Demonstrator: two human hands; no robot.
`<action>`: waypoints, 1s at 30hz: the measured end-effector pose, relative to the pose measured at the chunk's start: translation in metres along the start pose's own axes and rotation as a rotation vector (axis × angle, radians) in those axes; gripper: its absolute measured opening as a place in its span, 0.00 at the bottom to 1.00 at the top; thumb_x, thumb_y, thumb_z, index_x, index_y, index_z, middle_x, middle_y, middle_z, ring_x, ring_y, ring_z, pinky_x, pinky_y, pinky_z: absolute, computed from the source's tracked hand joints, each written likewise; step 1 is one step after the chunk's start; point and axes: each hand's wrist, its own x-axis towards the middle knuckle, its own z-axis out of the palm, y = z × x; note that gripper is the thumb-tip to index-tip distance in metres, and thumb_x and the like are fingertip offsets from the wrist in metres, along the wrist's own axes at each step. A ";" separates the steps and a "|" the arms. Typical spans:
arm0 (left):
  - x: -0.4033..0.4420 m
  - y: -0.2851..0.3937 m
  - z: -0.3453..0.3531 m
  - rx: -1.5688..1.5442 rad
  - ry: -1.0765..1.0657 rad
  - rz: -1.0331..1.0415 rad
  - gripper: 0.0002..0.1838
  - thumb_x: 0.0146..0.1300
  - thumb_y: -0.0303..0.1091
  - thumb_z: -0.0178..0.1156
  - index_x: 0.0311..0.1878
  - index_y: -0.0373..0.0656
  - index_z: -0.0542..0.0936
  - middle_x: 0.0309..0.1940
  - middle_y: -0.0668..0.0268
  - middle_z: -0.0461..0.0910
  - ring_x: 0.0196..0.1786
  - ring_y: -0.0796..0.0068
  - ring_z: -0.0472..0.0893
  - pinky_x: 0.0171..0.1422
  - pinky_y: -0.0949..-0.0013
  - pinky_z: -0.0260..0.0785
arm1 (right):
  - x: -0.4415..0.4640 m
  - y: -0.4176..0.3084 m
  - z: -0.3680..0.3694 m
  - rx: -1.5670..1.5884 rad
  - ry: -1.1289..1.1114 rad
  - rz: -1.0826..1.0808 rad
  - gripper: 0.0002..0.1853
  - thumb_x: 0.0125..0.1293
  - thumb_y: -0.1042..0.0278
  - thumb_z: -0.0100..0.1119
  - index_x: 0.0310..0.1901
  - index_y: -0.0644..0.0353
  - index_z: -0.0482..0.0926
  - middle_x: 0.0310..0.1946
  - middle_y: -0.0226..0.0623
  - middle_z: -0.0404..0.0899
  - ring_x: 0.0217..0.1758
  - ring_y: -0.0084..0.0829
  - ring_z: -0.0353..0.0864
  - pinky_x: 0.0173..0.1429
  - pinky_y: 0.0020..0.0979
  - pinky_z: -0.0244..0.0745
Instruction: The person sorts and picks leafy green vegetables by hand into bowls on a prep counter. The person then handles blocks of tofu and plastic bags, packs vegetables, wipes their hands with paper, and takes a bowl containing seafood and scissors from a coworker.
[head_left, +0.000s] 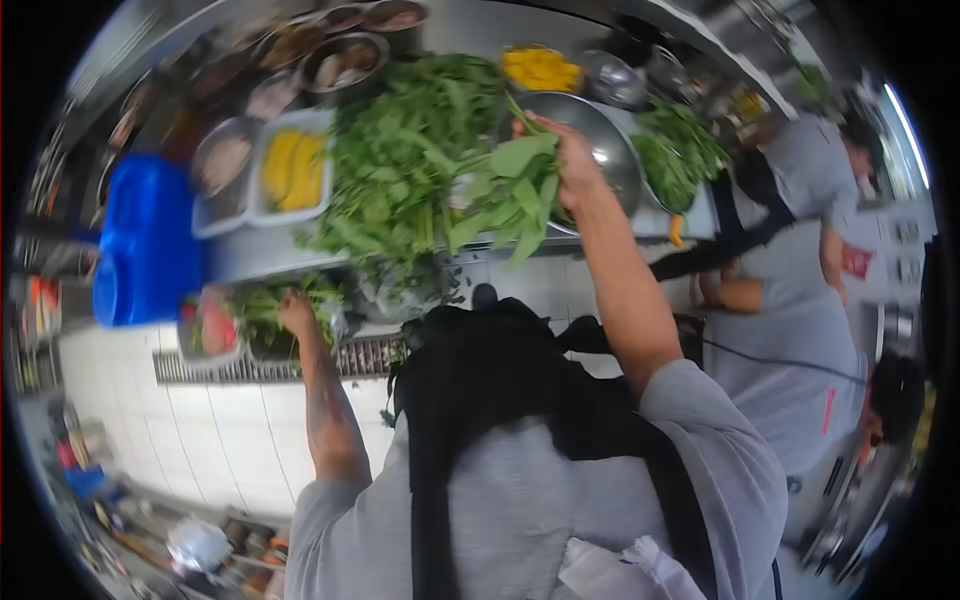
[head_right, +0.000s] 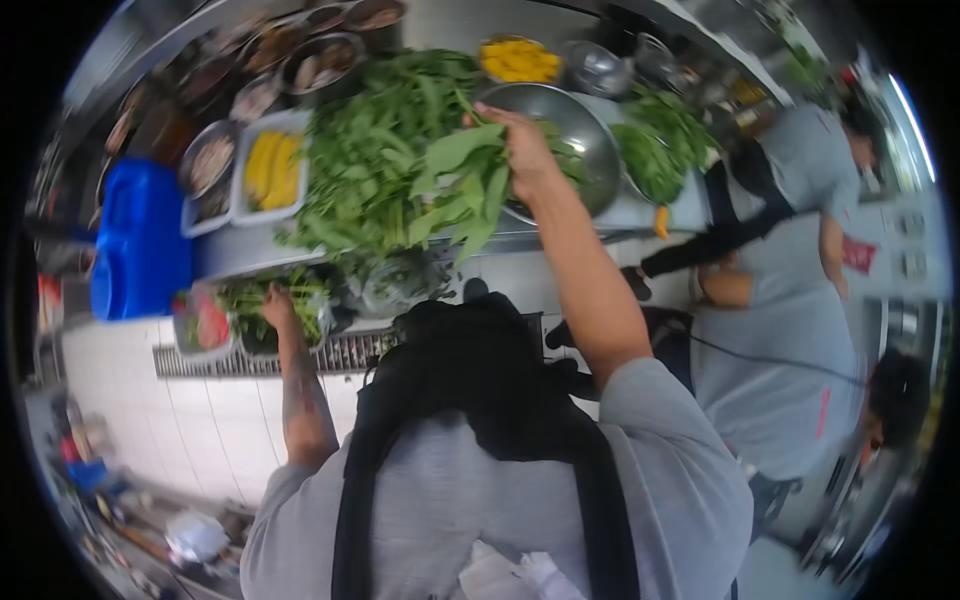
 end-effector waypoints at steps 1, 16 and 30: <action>-0.039 0.022 0.015 0.057 -0.076 0.126 0.23 0.73 0.46 0.57 0.36 0.31 0.83 0.30 0.59 0.85 0.24 0.74 0.71 0.31 0.61 0.64 | -0.002 -0.002 -0.013 0.084 -0.003 0.031 0.12 0.74 0.60 0.57 0.44 0.61 0.81 0.34 0.32 0.82 0.34 0.27 0.82 0.44 0.32 0.80; -0.384 0.315 0.296 0.248 -1.377 0.368 0.18 0.69 0.36 0.65 0.57 0.36 0.82 0.52 0.61 0.82 0.53 0.72 0.79 0.59 0.68 0.71 | -0.047 -0.060 -0.096 -0.359 0.131 -0.143 0.14 0.72 0.59 0.62 0.42 0.63 0.86 0.32 0.27 0.83 0.31 0.19 0.73 0.35 0.23 0.68; -0.489 0.293 0.504 0.086 -1.533 0.108 0.19 0.75 0.40 0.58 0.60 0.35 0.78 0.51 0.61 0.81 0.48 0.73 0.82 0.49 0.66 0.76 | -0.052 -0.124 -0.250 -0.770 0.647 -0.492 0.17 0.59 0.56 0.71 0.41 0.62 0.87 0.37 0.40 0.88 0.39 0.34 0.86 0.48 0.33 0.77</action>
